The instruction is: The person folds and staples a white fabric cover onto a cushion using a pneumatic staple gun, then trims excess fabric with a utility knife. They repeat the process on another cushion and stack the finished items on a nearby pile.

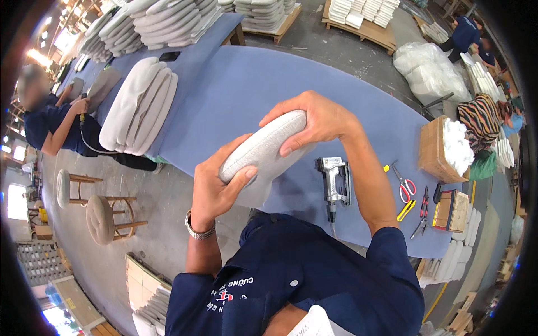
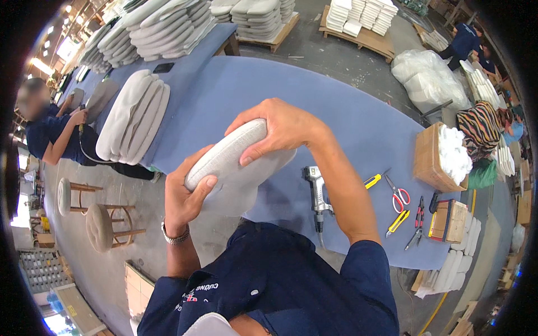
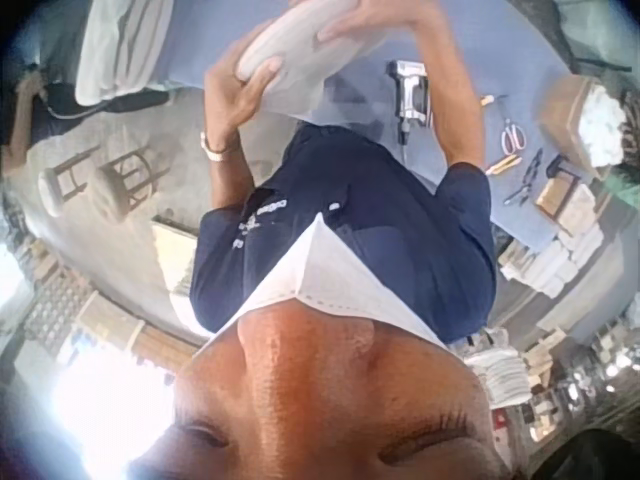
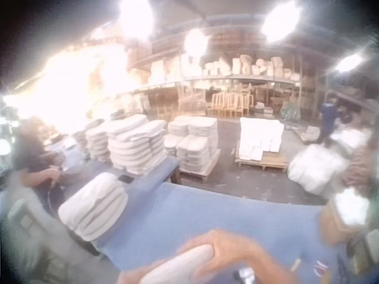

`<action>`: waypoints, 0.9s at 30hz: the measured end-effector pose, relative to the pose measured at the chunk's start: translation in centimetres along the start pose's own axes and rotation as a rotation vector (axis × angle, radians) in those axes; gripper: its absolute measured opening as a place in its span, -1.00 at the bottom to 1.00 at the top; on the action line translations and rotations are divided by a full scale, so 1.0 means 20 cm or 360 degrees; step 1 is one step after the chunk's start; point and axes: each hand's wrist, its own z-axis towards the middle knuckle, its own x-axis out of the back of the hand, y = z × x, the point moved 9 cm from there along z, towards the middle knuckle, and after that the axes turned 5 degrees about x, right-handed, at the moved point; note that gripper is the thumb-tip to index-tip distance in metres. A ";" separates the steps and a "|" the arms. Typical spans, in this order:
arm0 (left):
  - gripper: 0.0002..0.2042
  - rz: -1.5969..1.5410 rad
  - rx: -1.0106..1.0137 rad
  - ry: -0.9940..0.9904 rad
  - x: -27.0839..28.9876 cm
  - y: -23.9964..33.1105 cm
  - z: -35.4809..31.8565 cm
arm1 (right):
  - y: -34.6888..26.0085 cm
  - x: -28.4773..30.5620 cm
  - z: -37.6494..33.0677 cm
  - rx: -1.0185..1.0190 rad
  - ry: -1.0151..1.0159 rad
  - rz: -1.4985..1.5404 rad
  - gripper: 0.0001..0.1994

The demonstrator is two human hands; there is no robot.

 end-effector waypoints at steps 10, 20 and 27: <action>-0.62 0.0138 -0.0045 0.0292 0.04 0.05 0.10 | -0.07 0.05 -0.06 0.0592 0.0631 -0.0072 -0.62; -0.60 0.0245 -0.0120 0.0392 0.08 0.01 0.13 | 0.26 0.12 -0.14 0.0355 0.1274 -0.0034 -0.52; -0.51 0.0285 -0.0126 0.0503 0.22 -0.11 -0.07 | 0.64 -0.12 -0.29 -0.0033 0.1449 0.0037 -0.47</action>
